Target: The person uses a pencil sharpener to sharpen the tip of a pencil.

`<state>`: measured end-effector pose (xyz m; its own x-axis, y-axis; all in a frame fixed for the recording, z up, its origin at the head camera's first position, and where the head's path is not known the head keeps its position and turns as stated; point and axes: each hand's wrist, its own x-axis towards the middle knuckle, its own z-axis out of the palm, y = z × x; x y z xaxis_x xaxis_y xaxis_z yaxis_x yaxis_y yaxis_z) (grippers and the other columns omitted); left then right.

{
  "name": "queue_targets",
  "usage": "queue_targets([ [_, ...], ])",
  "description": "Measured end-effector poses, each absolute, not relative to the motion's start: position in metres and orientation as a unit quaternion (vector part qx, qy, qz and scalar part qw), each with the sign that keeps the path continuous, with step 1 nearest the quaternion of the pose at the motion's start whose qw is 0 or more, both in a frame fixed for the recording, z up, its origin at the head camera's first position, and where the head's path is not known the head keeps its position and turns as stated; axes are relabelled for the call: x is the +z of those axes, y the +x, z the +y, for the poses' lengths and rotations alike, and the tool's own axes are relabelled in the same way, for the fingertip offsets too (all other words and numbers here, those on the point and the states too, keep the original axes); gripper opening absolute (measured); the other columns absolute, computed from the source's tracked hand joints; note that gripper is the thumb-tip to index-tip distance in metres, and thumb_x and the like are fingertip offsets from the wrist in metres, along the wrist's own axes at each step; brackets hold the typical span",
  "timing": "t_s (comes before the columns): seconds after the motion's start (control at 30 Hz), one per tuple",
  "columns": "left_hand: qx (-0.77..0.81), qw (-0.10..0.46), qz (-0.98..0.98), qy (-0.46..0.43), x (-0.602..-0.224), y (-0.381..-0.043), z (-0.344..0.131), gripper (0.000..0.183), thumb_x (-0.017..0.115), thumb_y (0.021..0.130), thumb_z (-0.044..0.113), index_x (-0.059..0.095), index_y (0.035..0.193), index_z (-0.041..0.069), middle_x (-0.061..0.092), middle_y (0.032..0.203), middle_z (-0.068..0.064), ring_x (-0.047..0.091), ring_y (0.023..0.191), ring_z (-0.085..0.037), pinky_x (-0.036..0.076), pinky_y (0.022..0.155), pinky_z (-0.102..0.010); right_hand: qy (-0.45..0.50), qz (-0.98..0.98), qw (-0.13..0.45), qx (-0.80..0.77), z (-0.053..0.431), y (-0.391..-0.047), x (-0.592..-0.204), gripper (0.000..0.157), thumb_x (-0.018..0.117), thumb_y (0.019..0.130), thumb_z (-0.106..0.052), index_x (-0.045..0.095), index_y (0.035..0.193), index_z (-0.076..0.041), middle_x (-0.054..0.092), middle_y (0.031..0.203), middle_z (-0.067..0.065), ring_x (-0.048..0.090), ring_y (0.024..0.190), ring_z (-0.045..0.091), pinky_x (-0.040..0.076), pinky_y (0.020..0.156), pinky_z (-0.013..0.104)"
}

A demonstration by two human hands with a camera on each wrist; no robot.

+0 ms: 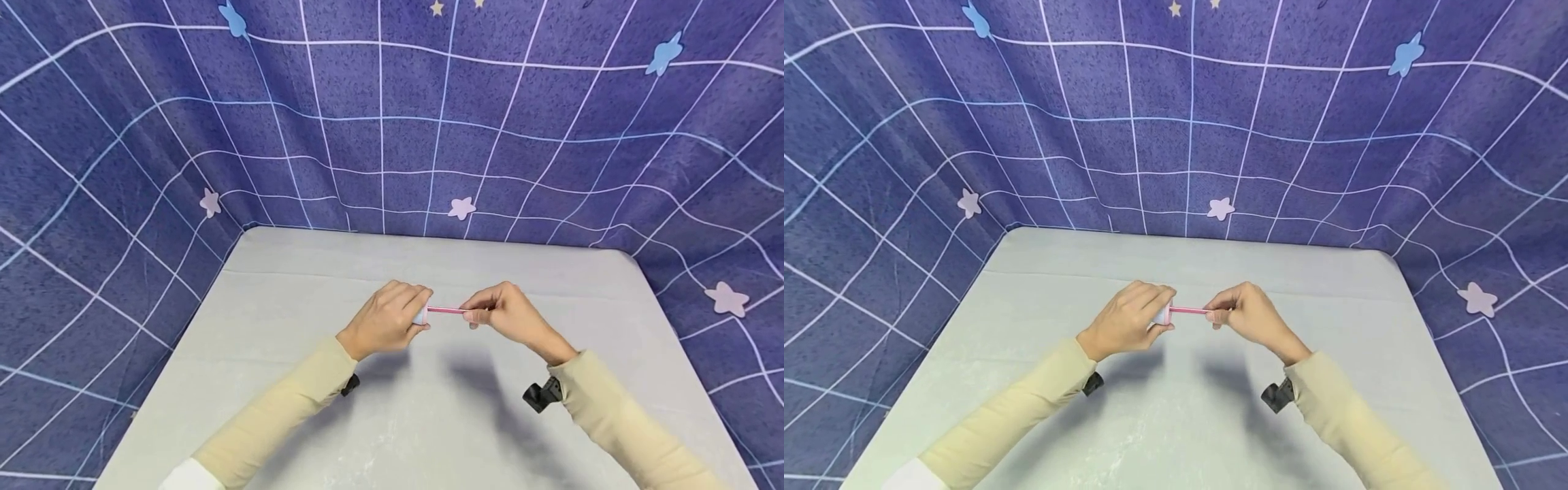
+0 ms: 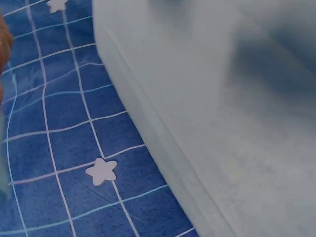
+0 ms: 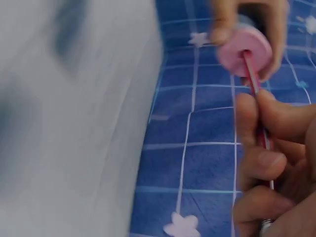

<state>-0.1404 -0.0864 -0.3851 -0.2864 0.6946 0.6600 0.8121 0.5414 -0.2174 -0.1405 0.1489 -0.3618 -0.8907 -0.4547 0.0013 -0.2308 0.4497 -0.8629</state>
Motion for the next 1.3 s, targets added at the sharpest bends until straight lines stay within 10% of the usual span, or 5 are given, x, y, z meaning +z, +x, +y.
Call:
queue_targets([
  [0.17, -0.056, 0.403, -0.781, -0.473, -0.39, -0.14, -0.085, 0.051, 0.073, 0.069, 0.029, 0.06, 0.105, -0.004, 0.064, 0.097, -0.011, 0.061, 0.087, -0.02, 0.047, 0.079, -0.029, -0.171, 0.819, 0.198, -0.511, 0.15, -0.144, -0.36, 0.016, 0.062, 0.08, -0.009, 0.067, 0.09, 0.003, 0.062, 0.06, 0.005, 0.031, 0.037, 0.003, 0.024, 0.036, 0.019],
  [0.43, -0.052, 0.35, -0.818, -0.454, -0.388, -0.142, -0.091, 0.053, 0.073, 0.069, 0.031, 0.058, 0.108, -0.002, 0.064, 0.098, -0.009, 0.059, 0.085, -0.018, 0.046, 0.081, -0.028, -0.228, 0.846, 0.121, -0.467, 0.146, -0.142, -0.371, 0.012, 0.062, 0.081, -0.008, 0.067, 0.091, -0.005, 0.065, 0.068, 0.009, 0.045, 0.046, 0.007, 0.037, 0.04, 0.022],
  [0.93, -0.139, 0.272, -0.885, -0.352, -0.377, -0.146, -0.1, 0.052, 0.073, 0.07, 0.03, 0.058, 0.11, 0.001, 0.064, 0.1, -0.008, 0.058, 0.09, -0.018, 0.044, 0.081, -0.03, -0.356, 0.847, -0.298, -0.258, 0.136, -0.137, -0.394, 0.037, 0.069, 0.074, -0.014, 0.062, 0.11, -0.01, 0.064, 0.104, 0.005, 0.055, 0.1, 0.024, 0.037, 0.08, 0.037],
  [1.3, -0.259, 0.071, -0.901, -0.342, -0.354, -0.146, -0.106, 0.041, 0.075, 0.068, 0.026, 0.062, 0.103, 0.01, 0.063, 0.088, 0.003, 0.055, 0.074, -0.007, 0.045, 0.064, -0.022, -0.443, 0.762, -0.438, -0.178, 0.139, -0.137, -0.398, 0.025, 0.049, 0.091, -0.016, 0.064, 0.107, -0.005, 0.065, 0.097, 0.004, 0.06, 0.078, 0.019, 0.045, 0.064, 0.03],
])
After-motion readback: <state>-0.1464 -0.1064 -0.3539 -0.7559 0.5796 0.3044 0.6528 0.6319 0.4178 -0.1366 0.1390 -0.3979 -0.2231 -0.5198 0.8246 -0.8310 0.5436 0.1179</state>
